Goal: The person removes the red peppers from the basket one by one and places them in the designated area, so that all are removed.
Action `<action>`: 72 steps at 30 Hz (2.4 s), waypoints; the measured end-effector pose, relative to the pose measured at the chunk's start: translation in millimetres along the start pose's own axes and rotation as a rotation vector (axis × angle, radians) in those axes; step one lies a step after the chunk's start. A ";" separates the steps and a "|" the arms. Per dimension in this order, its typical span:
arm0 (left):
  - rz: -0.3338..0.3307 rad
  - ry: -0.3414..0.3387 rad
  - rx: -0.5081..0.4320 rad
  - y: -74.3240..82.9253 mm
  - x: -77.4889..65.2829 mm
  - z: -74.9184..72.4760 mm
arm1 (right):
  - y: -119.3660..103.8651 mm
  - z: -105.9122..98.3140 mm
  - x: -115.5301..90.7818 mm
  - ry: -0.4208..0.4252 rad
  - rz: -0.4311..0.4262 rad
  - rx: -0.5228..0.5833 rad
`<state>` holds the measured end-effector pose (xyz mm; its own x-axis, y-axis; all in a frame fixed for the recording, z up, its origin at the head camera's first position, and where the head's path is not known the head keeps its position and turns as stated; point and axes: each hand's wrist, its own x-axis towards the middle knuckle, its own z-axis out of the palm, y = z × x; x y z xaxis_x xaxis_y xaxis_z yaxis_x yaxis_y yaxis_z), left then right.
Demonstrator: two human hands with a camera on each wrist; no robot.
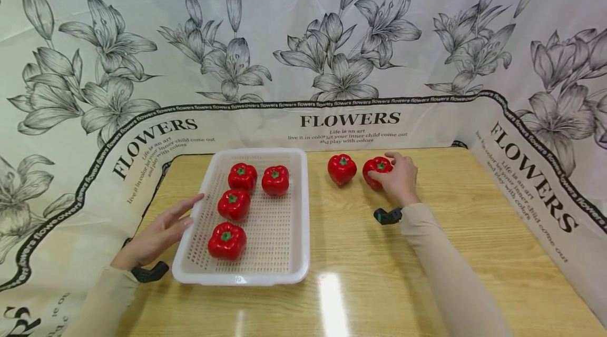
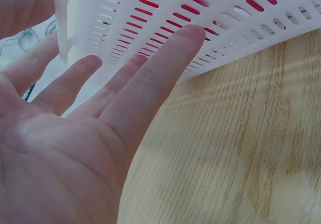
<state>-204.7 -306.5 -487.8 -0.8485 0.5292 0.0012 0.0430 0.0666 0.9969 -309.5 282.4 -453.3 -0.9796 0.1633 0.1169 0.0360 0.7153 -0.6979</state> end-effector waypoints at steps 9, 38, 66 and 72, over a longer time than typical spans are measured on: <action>0.004 -0.001 0.003 0.2 0.7 -0.1 | -18.2 -17.5 -4.5 0.052 -0.019 -0.113; -0.003 0.008 0.018 -1.2 0.1 0.1 | -140.2 3.1 -45.3 -0.019 -0.200 0.165; 0.006 0.008 0.014 -0.1 0.1 0.2 | -178.1 76.1 -54.4 -0.274 -0.310 0.259; 0.005 0.006 0.010 -0.4 -0.4 0.7 | -178.4 94.4 -48.5 -0.311 -0.325 0.197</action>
<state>-204.1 -306.2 -488.2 -0.8516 0.5241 0.0070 0.0526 0.0721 0.9960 -287.0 82.7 -401.2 -0.9475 -0.2795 0.1553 -0.2903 0.5485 -0.7842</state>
